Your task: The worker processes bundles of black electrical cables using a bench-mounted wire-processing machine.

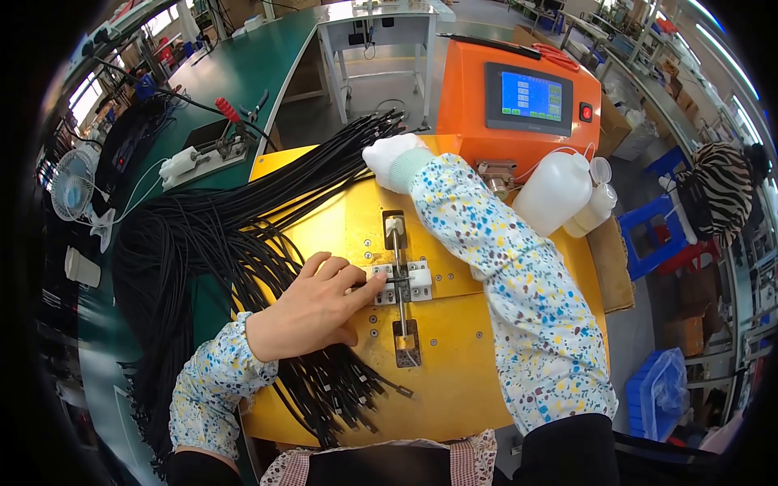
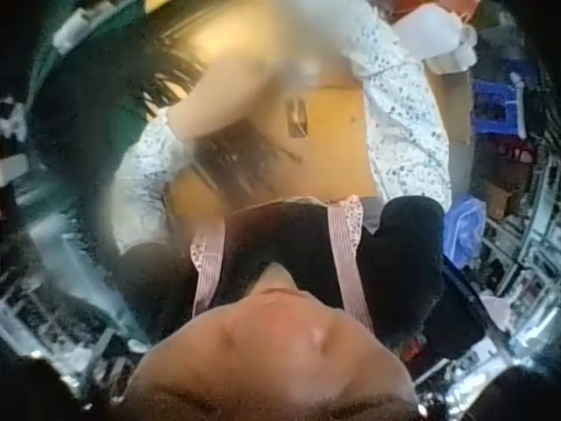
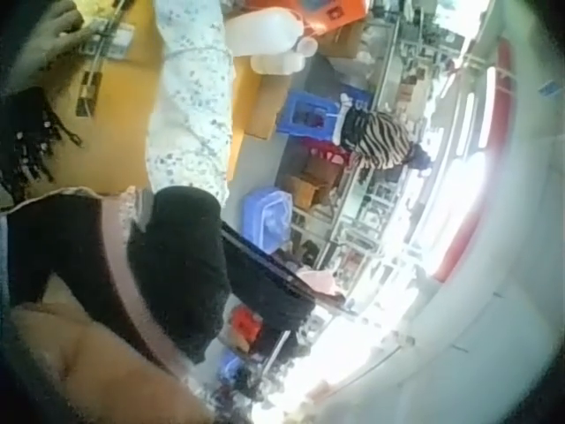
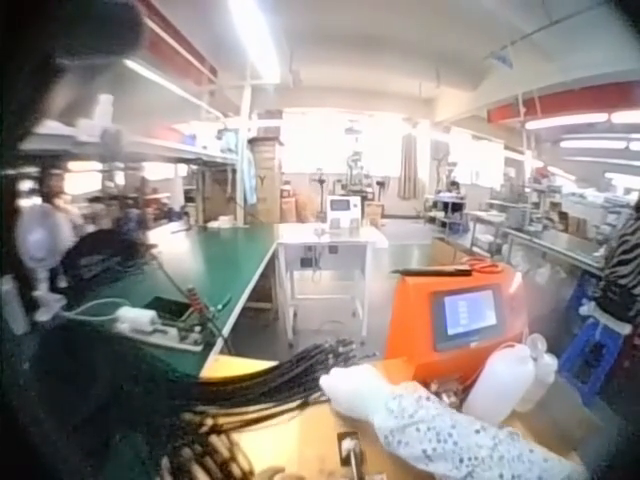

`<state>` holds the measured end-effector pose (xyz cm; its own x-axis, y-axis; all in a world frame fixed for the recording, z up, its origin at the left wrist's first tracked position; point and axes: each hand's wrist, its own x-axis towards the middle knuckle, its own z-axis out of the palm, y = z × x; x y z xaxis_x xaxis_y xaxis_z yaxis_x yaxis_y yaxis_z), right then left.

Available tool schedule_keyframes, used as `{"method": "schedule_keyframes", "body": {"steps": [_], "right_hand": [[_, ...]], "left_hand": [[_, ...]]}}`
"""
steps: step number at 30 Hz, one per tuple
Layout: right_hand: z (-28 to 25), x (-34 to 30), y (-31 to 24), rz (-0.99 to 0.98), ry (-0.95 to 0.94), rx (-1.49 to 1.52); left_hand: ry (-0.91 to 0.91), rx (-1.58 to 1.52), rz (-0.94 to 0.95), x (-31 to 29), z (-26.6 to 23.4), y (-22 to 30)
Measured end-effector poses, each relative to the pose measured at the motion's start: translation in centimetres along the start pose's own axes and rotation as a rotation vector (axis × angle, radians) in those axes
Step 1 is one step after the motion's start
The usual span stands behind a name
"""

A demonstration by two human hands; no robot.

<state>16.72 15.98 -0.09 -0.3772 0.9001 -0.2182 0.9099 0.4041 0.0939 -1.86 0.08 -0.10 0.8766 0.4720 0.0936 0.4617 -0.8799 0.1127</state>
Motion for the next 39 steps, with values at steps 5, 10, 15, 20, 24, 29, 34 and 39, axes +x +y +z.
{"method": "schedule_keyframes", "body": {"steps": [5, 10, 15, 20, 24, 29, 34, 39], "right_hand": [[-0.1, -3.3, 1.3, -0.269, 0.638, -0.296], [-2.2, -8.0, -0.1, -0.253, 0.676, -0.31], [-2.0, -10.0, 0.1, -0.277, 0.721, -0.308], [-1.6, -11.0, 0.4, -0.11, 0.76, -0.236], [-0.3, -13.4, 0.2, -0.072, 0.684, 0.021], [3.5, -16.3, -1.3, -0.227, 0.451, 0.463], [4.7, -16.6, -2.0, -0.215, 0.471, 0.485], [3.3, -14.9, -0.5, -0.219, 0.443, 0.482]], "left_hand": [[0.109, -0.081, -0.045, 0.4, 1.5, -0.2], [0.332, -0.06, -0.072, 0.9, 2.9, -0.6], [0.357, -0.074, -0.061, 1.0, 3.2, -1.0], [0.301, -0.129, -0.094, 0.9, 2.8, -0.6], [0.094, -0.5, -0.118, 0.3, -0.9, -0.9], [0.387, -0.253, -0.115, 0.9, -0.3, 0.2], [0.328, -0.233, -0.057, 1.0, 3.7, -0.5], [0.348, 0.0, -0.03, 0.9, 4.0, -0.1]]}}
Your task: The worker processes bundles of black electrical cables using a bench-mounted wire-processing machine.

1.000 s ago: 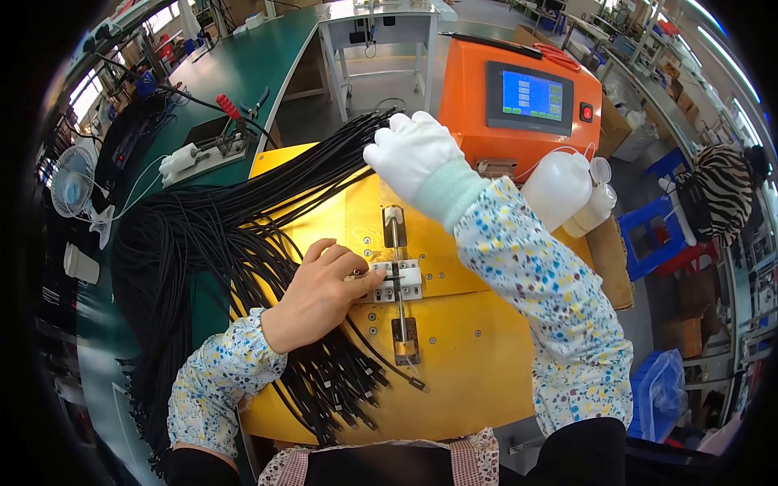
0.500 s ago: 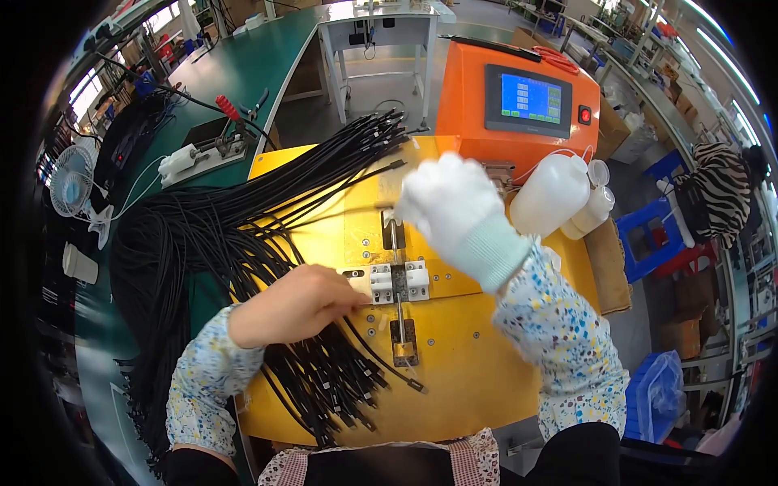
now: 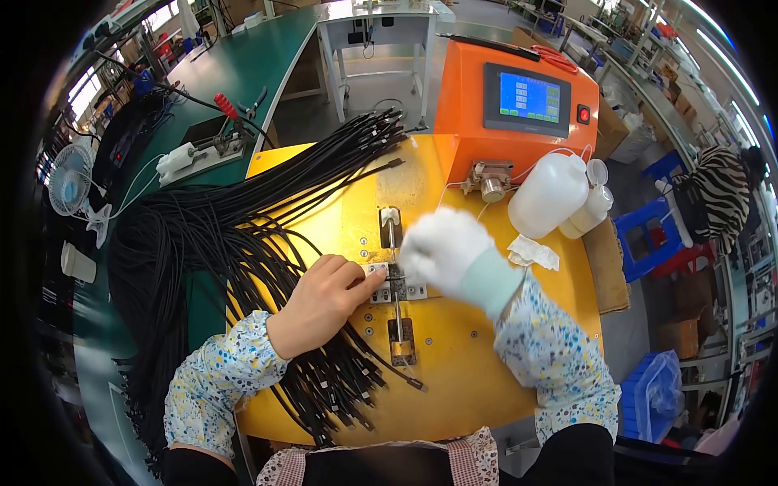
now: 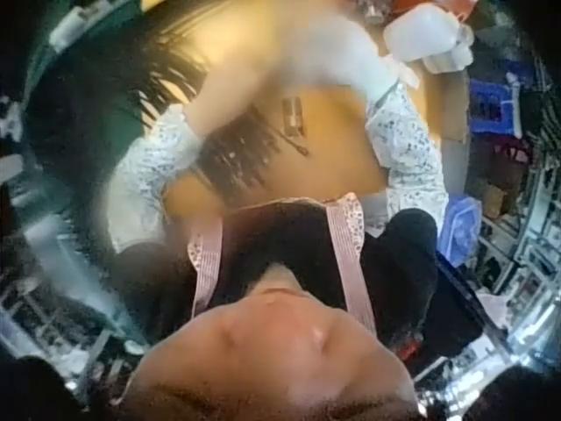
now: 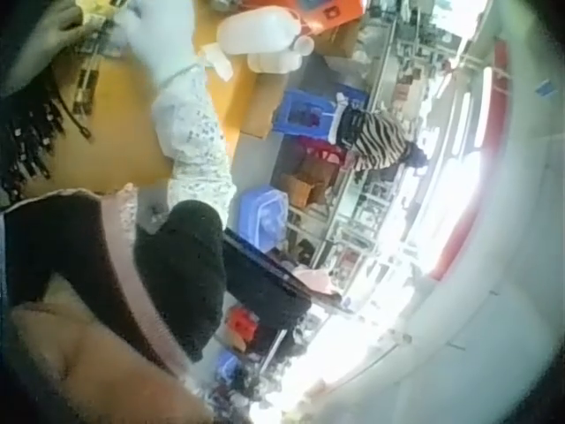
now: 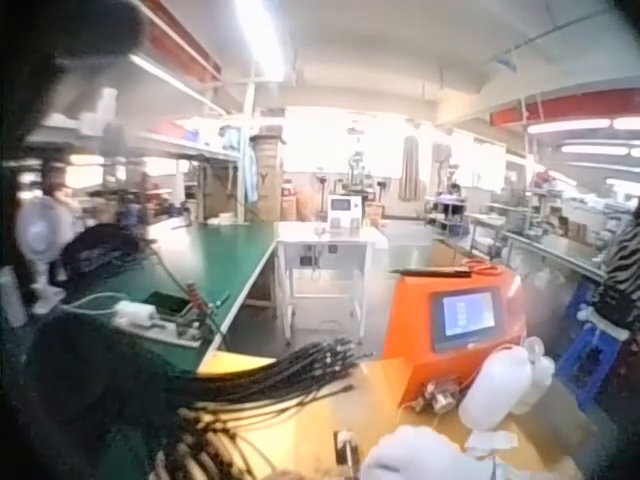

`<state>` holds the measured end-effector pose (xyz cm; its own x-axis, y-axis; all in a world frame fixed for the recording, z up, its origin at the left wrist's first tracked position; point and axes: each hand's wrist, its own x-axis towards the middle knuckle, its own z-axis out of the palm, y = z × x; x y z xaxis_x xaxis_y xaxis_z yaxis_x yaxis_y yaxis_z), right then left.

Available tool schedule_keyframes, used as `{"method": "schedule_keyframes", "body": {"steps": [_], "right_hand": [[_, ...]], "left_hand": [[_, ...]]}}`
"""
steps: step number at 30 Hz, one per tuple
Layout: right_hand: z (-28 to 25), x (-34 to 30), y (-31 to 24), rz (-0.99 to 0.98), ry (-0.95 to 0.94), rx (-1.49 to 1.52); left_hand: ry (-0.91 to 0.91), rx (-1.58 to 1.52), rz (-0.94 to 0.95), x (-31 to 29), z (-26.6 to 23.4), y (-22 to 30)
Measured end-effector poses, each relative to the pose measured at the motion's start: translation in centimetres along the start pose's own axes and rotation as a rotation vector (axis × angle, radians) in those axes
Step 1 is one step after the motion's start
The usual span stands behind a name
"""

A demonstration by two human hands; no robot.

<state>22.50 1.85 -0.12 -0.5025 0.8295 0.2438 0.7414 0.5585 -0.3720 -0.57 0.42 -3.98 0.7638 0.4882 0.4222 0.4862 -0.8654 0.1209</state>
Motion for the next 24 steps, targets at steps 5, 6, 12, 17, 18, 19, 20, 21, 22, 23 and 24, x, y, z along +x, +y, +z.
{"method": "schedule_keyframes", "body": {"steps": [5, 6, 12, 17, 18, 19, 20, 21, 22, 23, 24], "right_hand": [[1.3, 8.2, 3.2, 0.023, 0.021, -0.634], [1.6, 9.6, 3.8, 0.049, -0.026, -0.721], [2.9, 14.4, 3.2, 0.076, -0.428, -0.826], [2.0, 13.1, 3.2, 0.097, -0.256, -0.805], [1.5, 12.3, 3.2, 0.061, -0.085, -0.763], [0.8, 11.4, 3.1, 0.045, -0.029, -0.743], [-0.6, 10.1, 2.3, 0.033, 0.035, -0.735], [-1.3, 8.9, 1.9, -0.033, 0.12, -0.674], [-1.7, 7.8, 1.4, -0.099, 0.205, -0.609], [-2.0, 6.8, 0.7, -0.096, 0.2, -0.615], [-2.2, 6.0, 0.1, -0.126, 0.249, -0.543]], "left_hand": [[-0.043, 0.064, 0.002, 0.1, -0.1, 0.2], [-0.035, 0.06, 0.013, 0.3, -0.1, 0.4], [-0.031, 0.044, 0.005, 0.2, 0.0, 0.4], [-0.011, 0.03, 0.005, 0.0, 0.0, 0.2], [-0.001, 0.021, 0.002, 0.0, 0.2, 0.1], [-0.002, 0.019, -0.005, 0.1, 0.3, 0.0], [0.008, 0.016, 0.003, 0.3, 0.2, 0.1], [0.008, 0.016, 0.0, 0.2, 0.2, 0.1], [0.006, 0.021, -0.006, 0.1, 0.1, 0.0], [0.022, 0.003, -0.007, 0.0, 0.3, -0.1], [0.036, -0.014, -0.008, -0.1, 0.4, -0.2]]}}
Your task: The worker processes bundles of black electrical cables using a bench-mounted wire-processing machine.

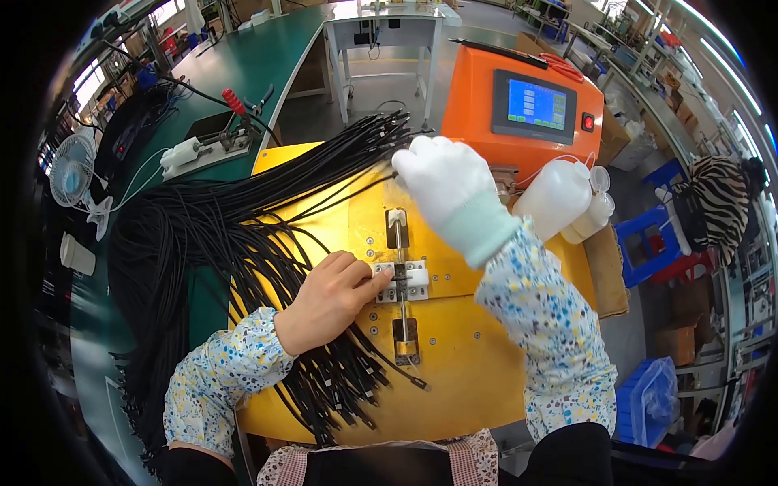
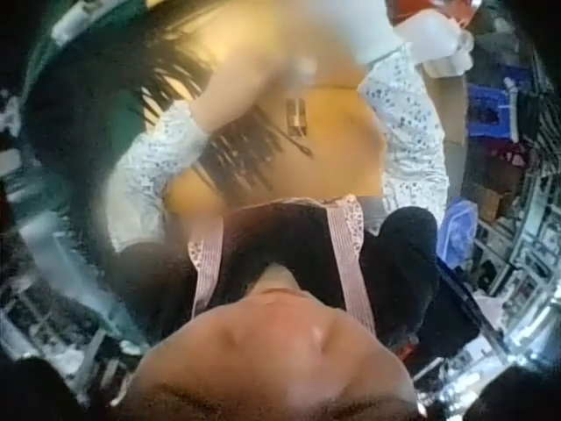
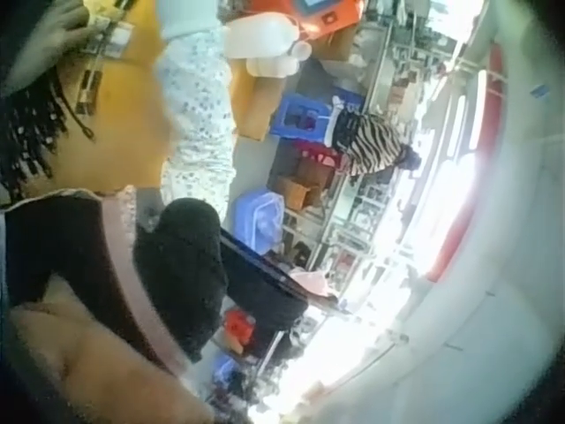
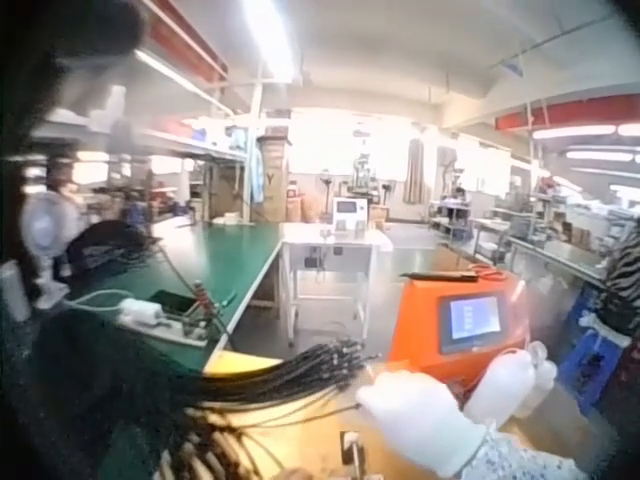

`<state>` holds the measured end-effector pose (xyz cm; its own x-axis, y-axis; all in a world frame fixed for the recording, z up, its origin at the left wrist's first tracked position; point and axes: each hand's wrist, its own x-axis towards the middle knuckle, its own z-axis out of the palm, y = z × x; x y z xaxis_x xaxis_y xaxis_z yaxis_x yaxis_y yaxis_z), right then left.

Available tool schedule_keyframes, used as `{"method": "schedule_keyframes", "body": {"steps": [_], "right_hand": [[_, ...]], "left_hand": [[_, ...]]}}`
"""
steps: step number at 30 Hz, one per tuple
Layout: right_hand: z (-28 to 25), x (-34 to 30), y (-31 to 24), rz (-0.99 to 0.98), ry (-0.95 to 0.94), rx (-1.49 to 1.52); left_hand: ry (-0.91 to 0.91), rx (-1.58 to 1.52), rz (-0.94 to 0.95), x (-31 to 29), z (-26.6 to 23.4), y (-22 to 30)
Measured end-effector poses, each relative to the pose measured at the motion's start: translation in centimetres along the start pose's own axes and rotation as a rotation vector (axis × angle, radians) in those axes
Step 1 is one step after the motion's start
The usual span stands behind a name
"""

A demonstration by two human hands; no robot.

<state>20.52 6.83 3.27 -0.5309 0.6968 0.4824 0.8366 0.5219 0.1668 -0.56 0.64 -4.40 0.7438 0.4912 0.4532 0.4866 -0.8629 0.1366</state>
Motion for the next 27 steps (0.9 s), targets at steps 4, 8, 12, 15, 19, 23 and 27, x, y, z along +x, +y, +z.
{"method": "schedule_keyframes", "body": {"steps": [4, 8, 12, 15, 19, 23, 27], "right_hand": [[-1.5, -1.7, -1.1, -0.041, 0.096, 0.044], [-1.3, -1.9, -1.0, -0.053, 0.082, -0.012], [-0.2, -2.1, -0.8, -0.02, 0.069, -0.13], [1.0, -2.3, -0.9, 0.054, 0.087, -0.112], [0.0, -3.9, -2.1, 0.275, 0.012, 0.219], [-2.4, -6.9, -4.5, 0.242, -0.145, 0.511], [-3.0, -8.3, -6.1, 0.255, -0.168, 0.632]], "left_hand": [[0.016, -0.021, -0.03, 0.3, -0.1, 0.1], [0.063, -0.055, -0.088, 0.4, -0.3, -0.3], [0.012, -0.05, -0.044, 0.4, -0.1, -0.8], [0.016, -0.033, 0.001, 0.4, 0.0, -1.2], [-0.336, -0.24, 0.104, 1.8, -5.6, 0.0], [-0.093, -0.212, -0.012, 1.7, -7.3, 1.2], [-0.148, -0.656, -0.245, 1.6, -3.8, 0.7]]}}
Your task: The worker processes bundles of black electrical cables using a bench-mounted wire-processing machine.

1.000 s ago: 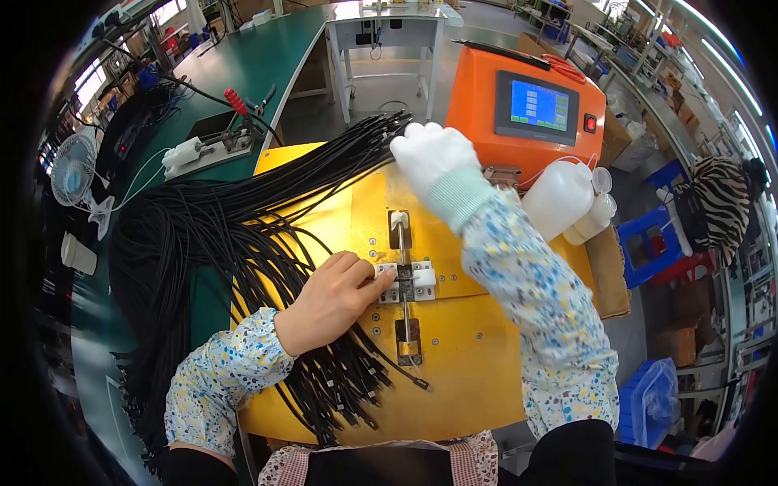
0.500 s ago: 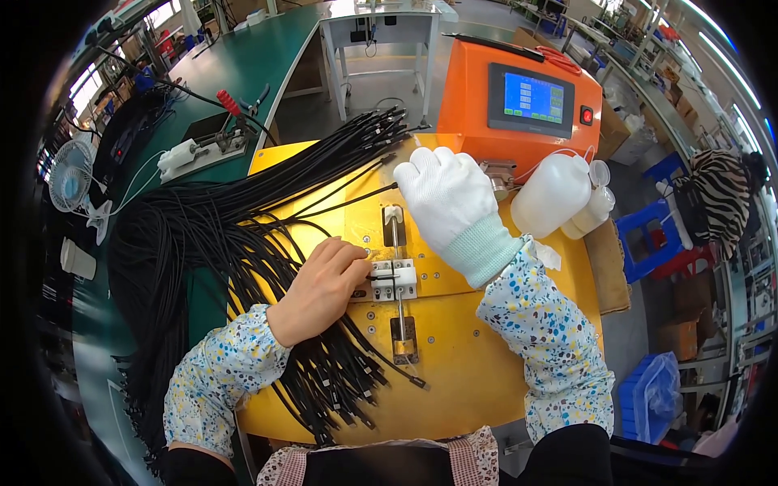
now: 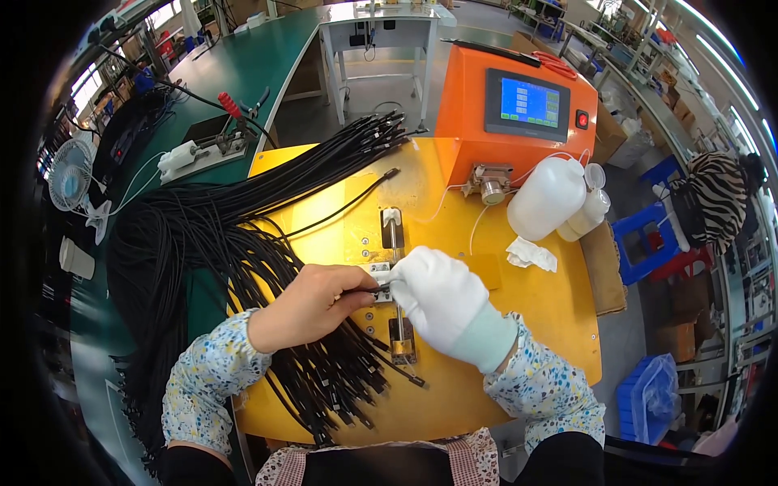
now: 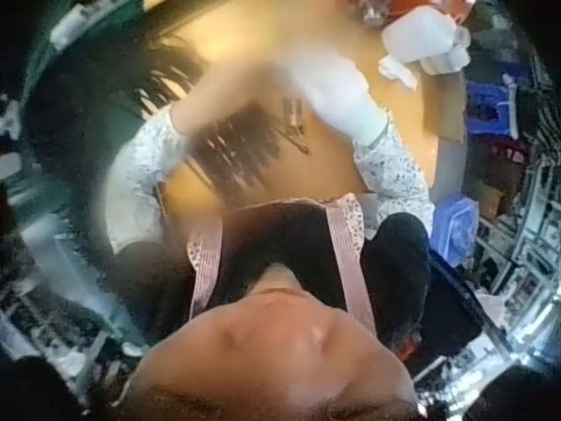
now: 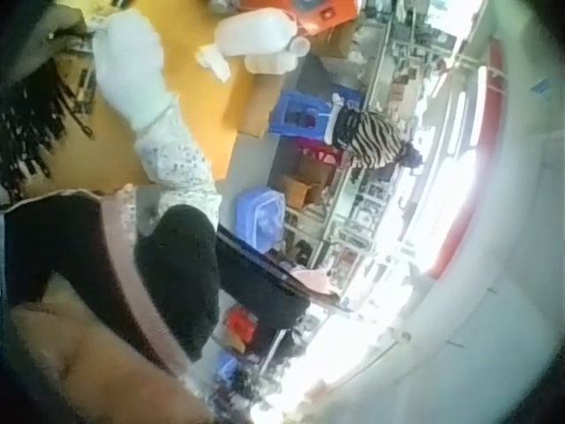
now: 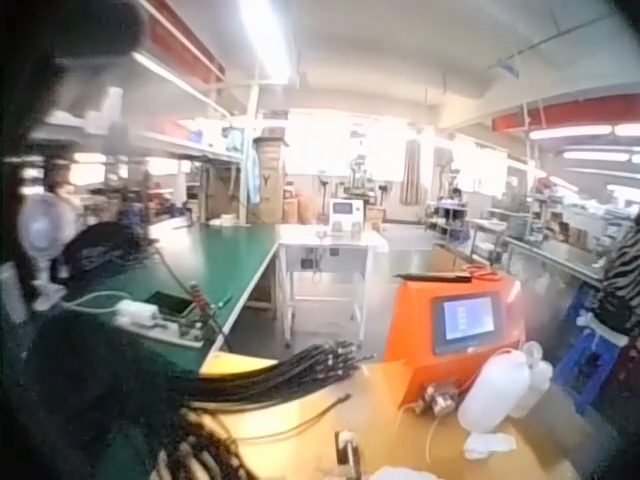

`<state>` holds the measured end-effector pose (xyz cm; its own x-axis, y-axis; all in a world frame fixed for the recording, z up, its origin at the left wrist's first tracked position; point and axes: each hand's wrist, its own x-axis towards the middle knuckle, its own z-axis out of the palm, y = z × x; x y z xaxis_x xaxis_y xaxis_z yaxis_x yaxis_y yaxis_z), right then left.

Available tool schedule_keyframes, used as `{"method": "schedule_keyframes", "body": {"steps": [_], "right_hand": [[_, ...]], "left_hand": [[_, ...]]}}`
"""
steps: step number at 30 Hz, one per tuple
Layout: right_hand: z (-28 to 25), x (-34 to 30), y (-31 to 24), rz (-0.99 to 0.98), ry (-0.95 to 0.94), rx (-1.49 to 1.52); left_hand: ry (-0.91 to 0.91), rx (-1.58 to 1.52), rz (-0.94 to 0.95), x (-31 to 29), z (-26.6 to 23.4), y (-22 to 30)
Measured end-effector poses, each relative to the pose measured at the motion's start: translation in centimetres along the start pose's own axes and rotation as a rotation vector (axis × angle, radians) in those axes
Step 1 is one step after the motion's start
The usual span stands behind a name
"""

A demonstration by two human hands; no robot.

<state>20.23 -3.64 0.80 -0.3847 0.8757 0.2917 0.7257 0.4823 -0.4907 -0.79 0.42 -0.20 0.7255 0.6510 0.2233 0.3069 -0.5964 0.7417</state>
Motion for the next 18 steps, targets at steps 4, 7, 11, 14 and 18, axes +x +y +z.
{"method": "schedule_keyframes", "body": {"steps": [4, 7, 11, 14, 18], "right_hand": [[1.0, -0.1, -0.5, -0.035, 0.027, -0.03], [1.4, -0.1, -0.4, -0.051, 0.031, -0.014], [1.3, -0.1, 1.5, -0.04, 0.068, 0.134], [0.8, -0.1, 2.6, 0.09, 0.019, 0.212], [1.6, 0.2, 3.4, -0.022, 0.059, 0.03]], "left_hand": [[0.079, -0.078, -0.057, -0.5, 1.2, 0.0], [0.104, -0.041, 0.013, -0.5, 1.5, -0.1], [0.118, -0.107, -0.157, 0.0, 1.6, 0.2], [0.166, -0.01, -0.107, -0.3, 2.3, -0.9], [0.21, 0.467, 0.139, -0.5, 2.9, -1.7]]}}
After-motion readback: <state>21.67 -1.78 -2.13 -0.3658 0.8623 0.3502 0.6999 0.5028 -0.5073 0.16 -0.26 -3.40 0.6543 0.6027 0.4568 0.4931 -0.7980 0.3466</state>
